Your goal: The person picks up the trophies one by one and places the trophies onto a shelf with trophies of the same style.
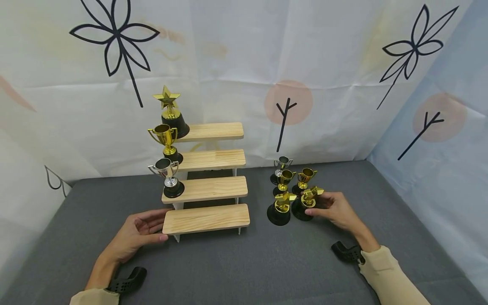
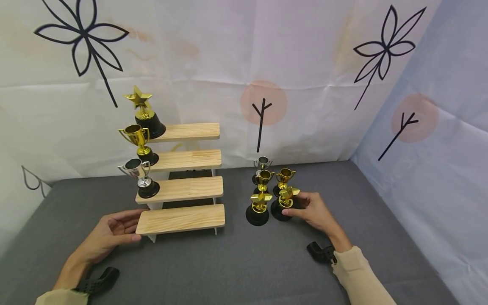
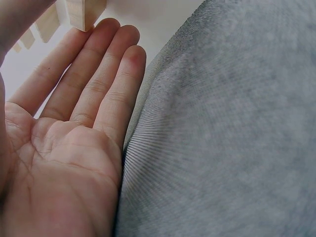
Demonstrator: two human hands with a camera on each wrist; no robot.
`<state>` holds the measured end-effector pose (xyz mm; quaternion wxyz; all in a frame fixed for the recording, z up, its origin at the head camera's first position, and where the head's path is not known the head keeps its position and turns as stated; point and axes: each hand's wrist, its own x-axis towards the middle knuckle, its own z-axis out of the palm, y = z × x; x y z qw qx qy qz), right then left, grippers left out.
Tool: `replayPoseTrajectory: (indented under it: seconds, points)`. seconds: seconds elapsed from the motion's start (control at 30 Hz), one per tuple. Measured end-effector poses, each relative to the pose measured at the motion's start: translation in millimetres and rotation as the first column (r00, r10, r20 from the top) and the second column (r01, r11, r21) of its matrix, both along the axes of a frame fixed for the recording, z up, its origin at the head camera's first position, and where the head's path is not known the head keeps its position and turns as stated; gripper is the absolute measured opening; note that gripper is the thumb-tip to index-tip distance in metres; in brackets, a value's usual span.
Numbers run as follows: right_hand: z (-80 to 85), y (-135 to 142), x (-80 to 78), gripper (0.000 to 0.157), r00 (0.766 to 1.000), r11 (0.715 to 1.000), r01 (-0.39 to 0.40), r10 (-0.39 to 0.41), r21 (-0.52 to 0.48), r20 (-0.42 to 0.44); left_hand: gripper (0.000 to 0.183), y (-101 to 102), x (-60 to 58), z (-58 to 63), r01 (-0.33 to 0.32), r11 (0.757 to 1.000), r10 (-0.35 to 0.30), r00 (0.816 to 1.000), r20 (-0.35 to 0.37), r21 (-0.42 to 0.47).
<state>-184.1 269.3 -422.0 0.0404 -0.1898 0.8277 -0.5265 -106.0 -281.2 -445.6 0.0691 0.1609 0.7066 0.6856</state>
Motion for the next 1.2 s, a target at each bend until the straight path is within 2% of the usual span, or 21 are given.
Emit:
replayPoseTrajectory:
  seconds: [0.5, 0.77, 1.0, 1.2]
  points:
    - [14.3, 11, 1.7, 0.049, 0.999, 0.998, 0.046, -0.045, 0.040, -0.013, 0.072, 1, -0.1, 0.9, -0.006, 1.000, 0.006, 1.000, 0.002, -0.005]
    - [25.9, 12, 3.1, 0.047, 0.997, 0.996, 0.078, -0.077, 0.042, -0.012, 0.072, 0, -0.2, 1.1, -0.014, 1.000, 0.014, 1.000, 0.001, -0.018]
    - [36.4, 12, 7.5, 0.048, 0.995, 0.991, 0.101, -0.101, 0.084, -0.007, 0.072, 0, 0.2, 1.2, -0.009, 1.000, 0.009, 1.000, 0.002, -0.018]
    - [43.6, 11, 10.2, 0.048, 0.993, 0.991, 0.116, -0.114, 0.073, -0.027, 0.071, 0, 0.5, 1.3, 0.002, 1.000, -0.002, 1.000, 0.000, 0.000]
